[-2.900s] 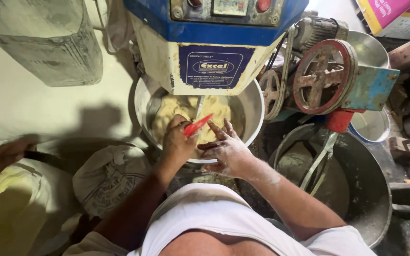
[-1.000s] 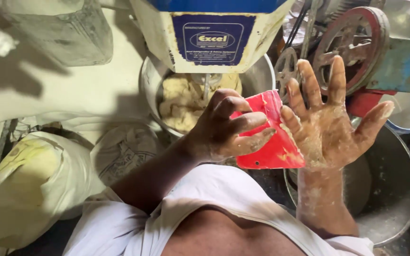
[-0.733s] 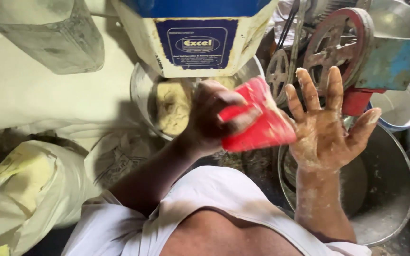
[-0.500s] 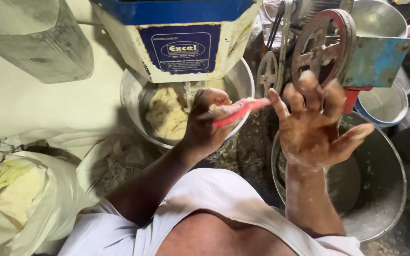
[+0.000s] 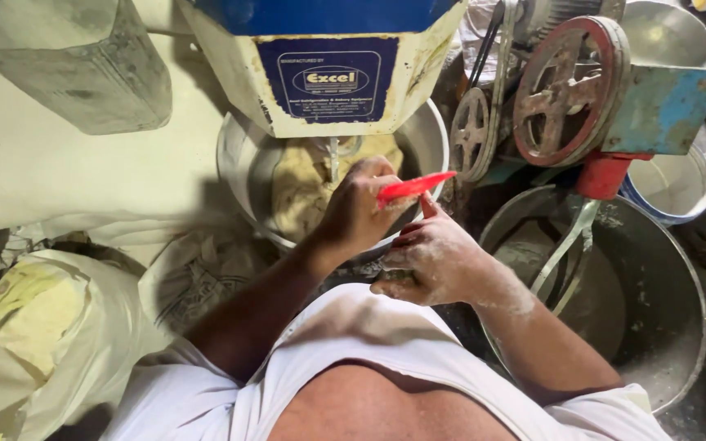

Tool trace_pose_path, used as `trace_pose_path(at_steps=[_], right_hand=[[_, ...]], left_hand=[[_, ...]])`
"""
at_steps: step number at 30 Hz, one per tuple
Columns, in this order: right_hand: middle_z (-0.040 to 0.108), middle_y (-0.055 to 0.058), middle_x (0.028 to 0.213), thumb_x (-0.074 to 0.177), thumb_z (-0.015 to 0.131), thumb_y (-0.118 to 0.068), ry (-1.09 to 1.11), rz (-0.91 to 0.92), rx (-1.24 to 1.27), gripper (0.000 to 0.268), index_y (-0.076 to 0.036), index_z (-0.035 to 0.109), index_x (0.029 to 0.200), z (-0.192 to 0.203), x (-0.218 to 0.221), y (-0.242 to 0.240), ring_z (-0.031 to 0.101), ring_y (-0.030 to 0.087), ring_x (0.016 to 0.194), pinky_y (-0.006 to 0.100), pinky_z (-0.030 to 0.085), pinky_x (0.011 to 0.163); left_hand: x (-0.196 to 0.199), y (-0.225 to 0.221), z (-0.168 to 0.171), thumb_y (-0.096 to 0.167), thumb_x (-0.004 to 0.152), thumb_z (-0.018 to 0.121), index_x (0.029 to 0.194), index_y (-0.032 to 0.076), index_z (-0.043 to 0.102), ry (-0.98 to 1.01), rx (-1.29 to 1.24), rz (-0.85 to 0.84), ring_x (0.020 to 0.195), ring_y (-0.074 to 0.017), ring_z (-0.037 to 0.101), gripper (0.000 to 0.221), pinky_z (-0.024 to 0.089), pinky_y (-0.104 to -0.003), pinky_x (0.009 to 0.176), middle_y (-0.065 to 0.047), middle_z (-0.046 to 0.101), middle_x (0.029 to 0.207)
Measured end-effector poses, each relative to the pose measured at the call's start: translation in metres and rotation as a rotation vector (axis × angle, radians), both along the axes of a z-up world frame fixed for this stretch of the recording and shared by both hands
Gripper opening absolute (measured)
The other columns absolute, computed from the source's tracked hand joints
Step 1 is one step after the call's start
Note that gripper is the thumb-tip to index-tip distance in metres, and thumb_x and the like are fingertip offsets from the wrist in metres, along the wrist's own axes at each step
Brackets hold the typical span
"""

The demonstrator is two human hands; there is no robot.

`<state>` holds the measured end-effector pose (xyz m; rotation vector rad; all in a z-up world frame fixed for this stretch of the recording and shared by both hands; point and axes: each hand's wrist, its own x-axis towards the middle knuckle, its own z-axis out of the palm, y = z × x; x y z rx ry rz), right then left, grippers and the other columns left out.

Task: Adding ingredients to a commercial dough mixer and monitoring the mixing process.

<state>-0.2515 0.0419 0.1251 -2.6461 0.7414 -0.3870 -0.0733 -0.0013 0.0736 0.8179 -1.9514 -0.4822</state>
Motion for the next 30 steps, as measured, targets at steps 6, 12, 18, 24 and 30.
trace_pose_path(at_steps=[6, 12, 18, 24, 30], right_hand=[[0.076, 0.006, 0.1, 0.076, 0.081, -0.04, -0.086, 0.014, -0.117, 0.031, -0.016, 0.082, 0.096, -0.028, -0.005, -0.017, 0.065, 0.028, 0.113, 0.067, 0.01, 0.121], [0.073, 0.009, 0.103, 0.084, 0.08, -0.043, -0.013, 0.064, -0.073, 0.032, -0.015, 0.081, 0.1, -0.034, -0.003, -0.021, 0.064, 0.031, 0.109, 0.053, 0.032, 0.108], [0.072, 0.006, 0.079, 0.089, 0.072, -0.049, 0.45, 0.001, 0.095, 0.029, -0.02, 0.078, 0.086, -0.046, 0.005, -0.025, 0.07, 0.026, 0.091, 0.071, 0.011, 0.131], [0.07, 0.006, 0.081, 0.082, 0.076, -0.042, 0.201, 0.035, -0.146, 0.027, -0.015, 0.076, 0.082, -0.077, 0.003, -0.027, 0.067, 0.029, 0.092, 0.052, 0.037, 0.104], [0.076, 0.003, 0.092, 0.083, 0.073, -0.021, -0.221, -0.203, -0.102, 0.017, -0.015, 0.078, 0.098, -0.054, -0.003, -0.024, 0.071, 0.021, 0.097, 0.054, 0.039, 0.112]], left_hand=[[0.002, -0.006, -0.026, 0.018, 0.09, 0.075, 0.095, 0.005, 0.07, 0.054, 0.357, 0.071, 0.087, -0.0277, 0.066, 0.015, 0.058, -0.036, 0.073, -0.011, 0.063, 0.1], [0.015, -0.009, 0.002, 0.015, 0.086, 0.076, 0.094, 0.007, 0.076, -0.135, -0.021, -0.105, 0.086, -0.0337, 0.065, 0.011, 0.053, -0.046, 0.077, -0.015, 0.065, 0.087], [0.02, -0.024, -0.052, 0.02, 0.087, 0.079, 0.094, -0.002, 0.065, -0.132, 0.156, 0.121, 0.086, -0.0384, 0.065, 0.027, 0.052, -0.046, 0.075, -0.018, 0.064, 0.089], [0.006, -0.013, -0.007, 0.015, 0.086, 0.075, 0.082, 0.009, 0.074, -0.21, -0.074, -0.059, 0.089, -0.0352, 0.065, 0.007, 0.052, -0.047, 0.081, -0.014, 0.066, 0.088], [0.037, -0.037, -0.058, 0.01, 0.083, 0.074, 0.096, 0.002, 0.072, -0.102, 0.181, 0.136, 0.087, -0.0344, 0.066, 0.015, 0.053, -0.045, 0.077, -0.016, 0.066, 0.095]])
